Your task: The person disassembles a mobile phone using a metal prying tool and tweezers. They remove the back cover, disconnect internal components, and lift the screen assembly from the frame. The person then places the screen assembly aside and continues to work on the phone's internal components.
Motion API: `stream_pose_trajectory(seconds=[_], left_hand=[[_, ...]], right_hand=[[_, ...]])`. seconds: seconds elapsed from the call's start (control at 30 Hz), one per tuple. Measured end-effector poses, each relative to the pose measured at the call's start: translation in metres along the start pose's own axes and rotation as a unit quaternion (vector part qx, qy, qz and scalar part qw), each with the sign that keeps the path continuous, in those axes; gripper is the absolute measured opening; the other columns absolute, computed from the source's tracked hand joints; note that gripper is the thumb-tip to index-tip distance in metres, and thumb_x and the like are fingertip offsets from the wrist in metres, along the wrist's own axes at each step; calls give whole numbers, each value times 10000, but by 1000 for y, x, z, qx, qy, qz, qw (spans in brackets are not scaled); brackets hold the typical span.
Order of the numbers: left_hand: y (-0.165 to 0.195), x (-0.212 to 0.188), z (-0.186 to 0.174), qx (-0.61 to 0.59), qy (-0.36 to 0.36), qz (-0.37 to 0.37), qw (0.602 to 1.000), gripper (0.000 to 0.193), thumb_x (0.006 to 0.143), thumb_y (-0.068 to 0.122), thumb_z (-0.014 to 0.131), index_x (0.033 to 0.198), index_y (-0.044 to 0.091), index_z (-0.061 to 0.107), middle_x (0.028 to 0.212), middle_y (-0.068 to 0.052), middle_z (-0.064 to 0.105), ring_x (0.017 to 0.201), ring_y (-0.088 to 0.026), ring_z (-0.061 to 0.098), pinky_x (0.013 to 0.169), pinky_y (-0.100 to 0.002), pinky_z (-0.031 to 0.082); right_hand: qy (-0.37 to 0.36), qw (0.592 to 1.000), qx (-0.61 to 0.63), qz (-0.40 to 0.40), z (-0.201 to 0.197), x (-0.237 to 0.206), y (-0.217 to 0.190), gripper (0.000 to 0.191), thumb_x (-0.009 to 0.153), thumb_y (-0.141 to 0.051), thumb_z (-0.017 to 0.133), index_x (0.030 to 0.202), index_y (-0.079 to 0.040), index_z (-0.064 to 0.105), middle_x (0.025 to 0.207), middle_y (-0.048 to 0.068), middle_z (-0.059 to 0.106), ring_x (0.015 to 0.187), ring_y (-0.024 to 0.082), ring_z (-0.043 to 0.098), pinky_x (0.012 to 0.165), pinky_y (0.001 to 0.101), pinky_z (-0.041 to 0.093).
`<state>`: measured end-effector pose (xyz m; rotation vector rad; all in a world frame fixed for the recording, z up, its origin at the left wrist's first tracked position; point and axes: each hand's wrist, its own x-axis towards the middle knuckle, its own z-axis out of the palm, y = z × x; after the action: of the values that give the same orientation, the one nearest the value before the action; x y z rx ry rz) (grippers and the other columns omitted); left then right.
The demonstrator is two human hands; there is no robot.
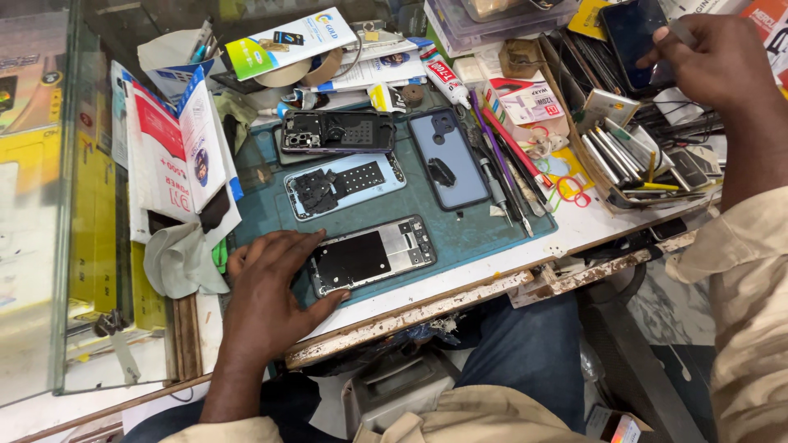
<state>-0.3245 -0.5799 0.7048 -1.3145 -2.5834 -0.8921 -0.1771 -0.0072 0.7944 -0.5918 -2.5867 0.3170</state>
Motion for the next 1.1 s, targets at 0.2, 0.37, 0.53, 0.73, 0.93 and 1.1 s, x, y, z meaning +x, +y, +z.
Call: stream_pose_trajectory(seconds=[0.2, 0.37, 0.53, 0.73, 0.93, 1.1], left_hand=[[1, -1, -1, -2, 2, 1, 1000, 789, 632, 426, 884, 1315, 95, 669, 1262, -142, 664, 1241, -317, 542, 1070, -485, 278], [2, -1, -1, -2, -1, 2, 1000, 785, 635, 423, 883, 1315, 95, 669, 1268, -143, 663, 1242, -318, 540, 1070, -492, 272], [1, -1, -1, -4, -2, 1, 1000, 792, 628, 430, 886, 1315, 99, 671, 1265, -135, 667, 1244, -312, 540, 1077, -494, 268], [1, -1, 2, -4, -5, -4, 1000, 792, 624, 420, 894, 1312, 99, 670, 1268, -130, 668, 1250, -310, 539, 1076, -487, 270], [3, -2, -1, -6, -4, -5, 1000, 796, 621, 418, 899, 1311, 93, 670, 1266, -136, 667, 1240, -310, 543, 1074, -490, 269], [3, -1, -2, -8, -3, -5, 1000, 795, 622, 422, 898, 1309, 91, 671, 1260, -136, 666, 1237, -314, 543, 1069, -489, 269]], right_hand=[[2, 999, -45, 21, 2, 0, 3, 336, 1195, -295, 629, 1001, -76, 792, 773, 91, 690, 663, 182, 601, 628, 374, 468], [-21, 998, -46, 37, 7, 2, 8, 334, 1191, -302, 633, 1004, -81, 797, 782, 100, 713, 681, 201, 652, 655, 376, 503], [60, 996, 34, 62, 15, 2, 25, 326, 1100, -340, 637, 975, -60, 748, 838, 103, 713, 710, 218, 671, 642, 381, 498], [186, 948, -255, -38, 23, 16, 45, 447, 922, -460, 807, 1039, -31, 767, 926, 155, 761, 803, 319, 737, 736, 429, 564], [7, 922, -352, 159, 39, 46, 31, 1166, 677, -778, 871, 1424, 51, 533, 964, 299, 714, 841, 437, 720, 668, 496, 574], [15, 927, -364, 93, 46, 51, 33, 1106, 691, -767, 877, 1389, 35, 572, 923, 250, 729, 807, 408, 733, 635, 488, 573]])
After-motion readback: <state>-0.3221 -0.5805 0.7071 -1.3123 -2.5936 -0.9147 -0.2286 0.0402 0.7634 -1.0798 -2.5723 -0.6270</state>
